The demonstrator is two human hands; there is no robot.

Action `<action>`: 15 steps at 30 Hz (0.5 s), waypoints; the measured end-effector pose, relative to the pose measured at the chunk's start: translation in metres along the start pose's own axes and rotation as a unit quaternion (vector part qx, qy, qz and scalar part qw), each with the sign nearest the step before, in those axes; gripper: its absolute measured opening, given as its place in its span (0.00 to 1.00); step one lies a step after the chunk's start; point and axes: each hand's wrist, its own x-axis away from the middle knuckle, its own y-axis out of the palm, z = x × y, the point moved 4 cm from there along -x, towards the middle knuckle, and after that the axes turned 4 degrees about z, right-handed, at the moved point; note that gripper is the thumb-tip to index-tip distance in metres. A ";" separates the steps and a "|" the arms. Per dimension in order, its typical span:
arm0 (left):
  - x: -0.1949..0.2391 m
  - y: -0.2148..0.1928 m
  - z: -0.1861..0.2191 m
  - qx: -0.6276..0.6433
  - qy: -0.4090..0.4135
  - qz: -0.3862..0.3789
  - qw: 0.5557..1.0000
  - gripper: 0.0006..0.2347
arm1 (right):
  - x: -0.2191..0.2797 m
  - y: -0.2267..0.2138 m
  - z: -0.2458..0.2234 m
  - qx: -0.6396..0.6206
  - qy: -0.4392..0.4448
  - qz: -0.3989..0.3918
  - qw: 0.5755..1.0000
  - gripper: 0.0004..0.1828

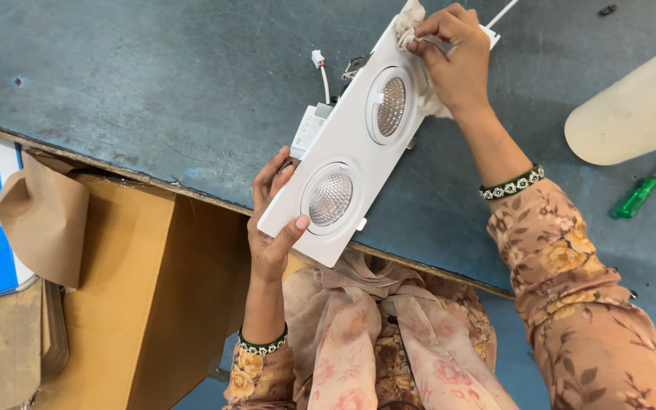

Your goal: The person removes a dual-lamp recessed light fixture from a plastic bag, wipes the fixture housing and lenses with a cloth and liquid from a bottle, and then places the fixture back into the plastic bag.

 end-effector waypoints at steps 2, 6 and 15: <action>0.000 0.003 -0.001 0.003 0.004 0.002 1.000 0.28 | 0.011 0.000 0.010 -0.004 0.029 -0.007 1.000 0.09; 0.000 0.005 -0.004 0.019 -0.001 0.010 1.000 0.28 | 0.047 -0.004 0.011 -0.001 0.045 -0.030 0.999 0.07; -0.002 0.007 -0.001 0.006 0.007 0.016 1.000 0.28 | 0.095 -0.016 -0.022 0.015 0.094 -0.110 0.989 0.05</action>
